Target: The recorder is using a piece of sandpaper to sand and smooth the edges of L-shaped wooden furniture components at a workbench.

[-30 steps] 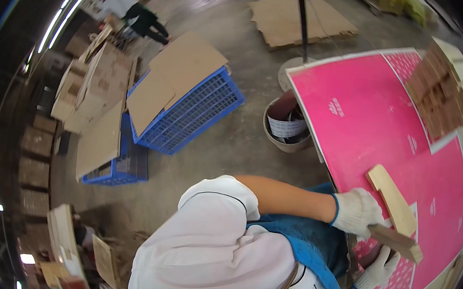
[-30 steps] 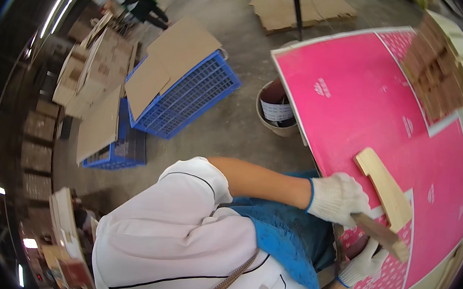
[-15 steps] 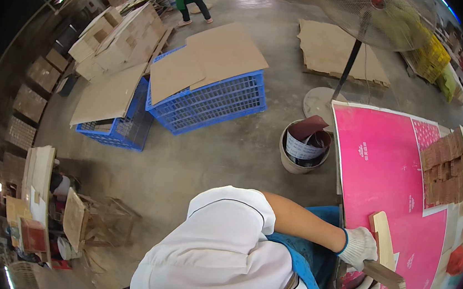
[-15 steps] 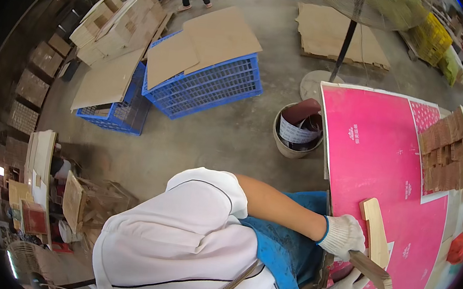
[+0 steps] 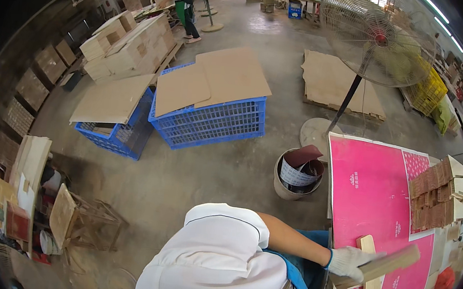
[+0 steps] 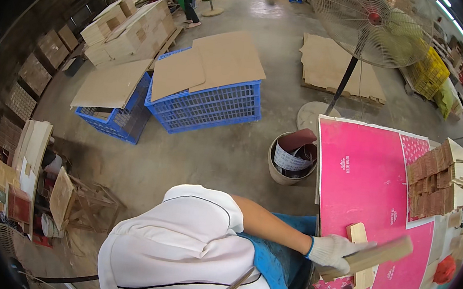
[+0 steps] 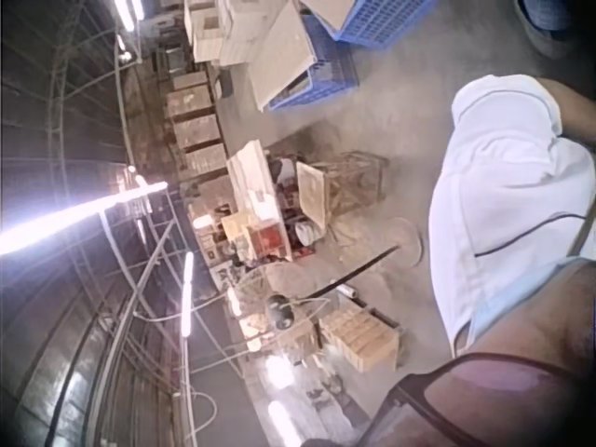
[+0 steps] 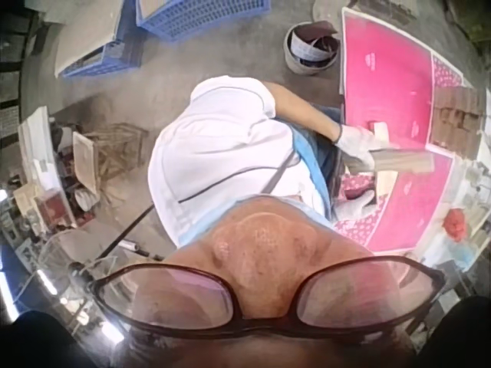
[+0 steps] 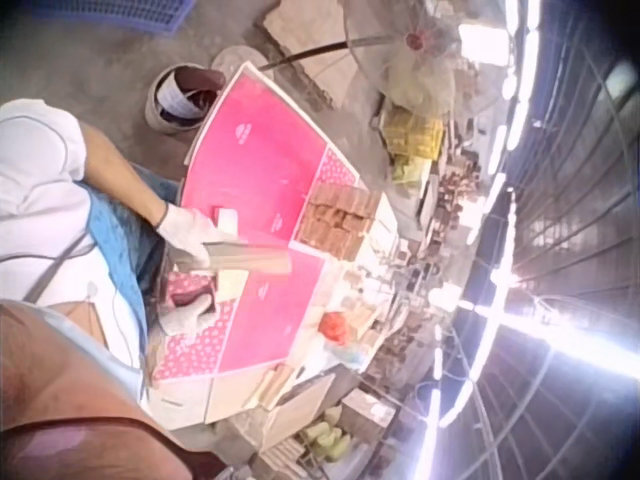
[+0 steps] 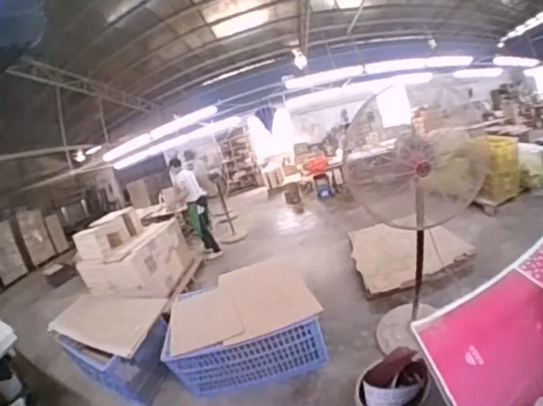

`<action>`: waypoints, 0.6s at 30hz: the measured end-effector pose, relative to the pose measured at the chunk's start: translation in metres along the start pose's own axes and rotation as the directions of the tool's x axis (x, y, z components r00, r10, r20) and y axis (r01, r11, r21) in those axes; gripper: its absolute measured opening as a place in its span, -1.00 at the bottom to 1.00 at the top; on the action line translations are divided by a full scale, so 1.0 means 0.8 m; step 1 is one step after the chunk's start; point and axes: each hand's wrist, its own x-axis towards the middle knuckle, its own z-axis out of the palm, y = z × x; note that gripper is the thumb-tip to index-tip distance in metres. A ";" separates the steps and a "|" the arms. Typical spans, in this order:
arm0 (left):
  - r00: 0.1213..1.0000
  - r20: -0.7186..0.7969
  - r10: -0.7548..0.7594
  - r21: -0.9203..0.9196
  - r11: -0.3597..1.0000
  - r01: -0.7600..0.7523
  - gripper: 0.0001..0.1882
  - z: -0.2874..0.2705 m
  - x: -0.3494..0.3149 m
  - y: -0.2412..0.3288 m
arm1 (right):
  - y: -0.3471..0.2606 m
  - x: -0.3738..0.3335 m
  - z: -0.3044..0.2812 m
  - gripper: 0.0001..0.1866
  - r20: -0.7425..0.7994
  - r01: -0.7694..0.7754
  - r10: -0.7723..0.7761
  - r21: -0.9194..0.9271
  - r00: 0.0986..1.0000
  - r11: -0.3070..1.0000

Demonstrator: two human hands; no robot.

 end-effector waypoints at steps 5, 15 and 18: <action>0.992 -0.063 0.111 -0.189 0.974 -0.121 -0.03 -0.012 0.003 0.007 | -0.010 0.039 0.038 -0.78 0.244 0.293 -0.297 0.053 0.923 0.955; 0.982 0.145 0.123 -0.631 0.776 -0.004 -0.36 -0.025 -0.014 0.001 | -0.012 0.124 0.054 -0.81 0.234 0.485 -0.487 0.070 0.841 0.871; 0.985 0.151 0.081 -0.608 0.794 0.028 -0.39 -0.030 -0.002 -0.025 | -0.017 0.074 0.062 -0.83 0.386 0.526 -0.543 0.158 0.746 0.836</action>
